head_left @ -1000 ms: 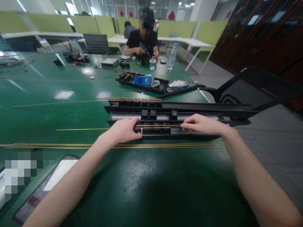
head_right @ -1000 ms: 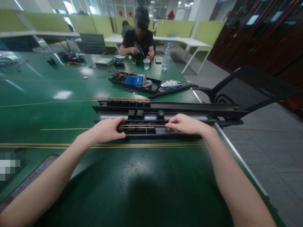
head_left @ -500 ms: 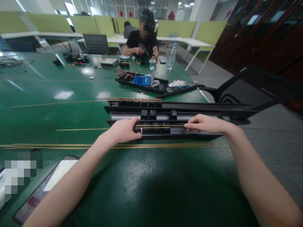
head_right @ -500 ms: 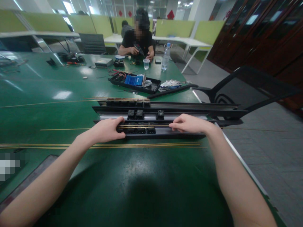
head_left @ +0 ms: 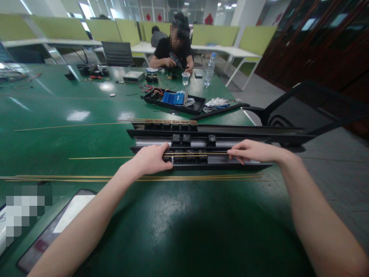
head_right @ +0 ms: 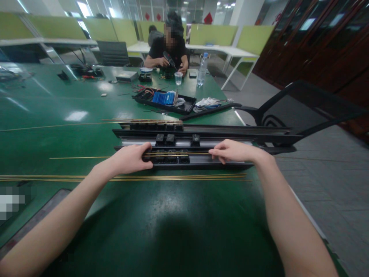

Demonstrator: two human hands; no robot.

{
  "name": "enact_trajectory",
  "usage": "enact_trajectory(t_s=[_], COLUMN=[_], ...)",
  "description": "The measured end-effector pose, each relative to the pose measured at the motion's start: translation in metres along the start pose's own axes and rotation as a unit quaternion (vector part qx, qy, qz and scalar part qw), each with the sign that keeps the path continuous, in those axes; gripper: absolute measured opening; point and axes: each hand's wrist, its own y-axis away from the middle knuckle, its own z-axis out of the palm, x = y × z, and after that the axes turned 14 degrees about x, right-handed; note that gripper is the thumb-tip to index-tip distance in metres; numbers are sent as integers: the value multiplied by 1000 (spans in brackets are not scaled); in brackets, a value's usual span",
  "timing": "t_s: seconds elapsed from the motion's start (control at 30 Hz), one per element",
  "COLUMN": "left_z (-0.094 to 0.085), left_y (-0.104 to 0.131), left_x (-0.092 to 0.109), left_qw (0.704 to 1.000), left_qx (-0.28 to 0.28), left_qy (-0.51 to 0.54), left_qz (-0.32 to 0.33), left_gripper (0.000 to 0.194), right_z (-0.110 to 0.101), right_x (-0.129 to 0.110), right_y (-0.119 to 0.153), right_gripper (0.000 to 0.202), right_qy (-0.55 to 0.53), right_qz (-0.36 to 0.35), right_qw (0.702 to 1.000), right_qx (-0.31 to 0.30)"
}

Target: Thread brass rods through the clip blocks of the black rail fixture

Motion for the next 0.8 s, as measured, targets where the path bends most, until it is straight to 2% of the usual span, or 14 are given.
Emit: enact_trajectory(t_s=[0.33,0.8], left_z=[1,2], left_y=[1,1], left_x=[-1,-1], left_qw=[1000,1000], left_qx=[2,10], left_qy=[1,-9], left_qz=[3,4], left_gripper=[51,49], right_z=[-2,-3], right_x=[7,12], right_y=[2,2], right_gripper=[59,63], right_qy=[-30,-11], right_qz=[18,37], right_qw=[999,999], right_qx=[-7,-2])
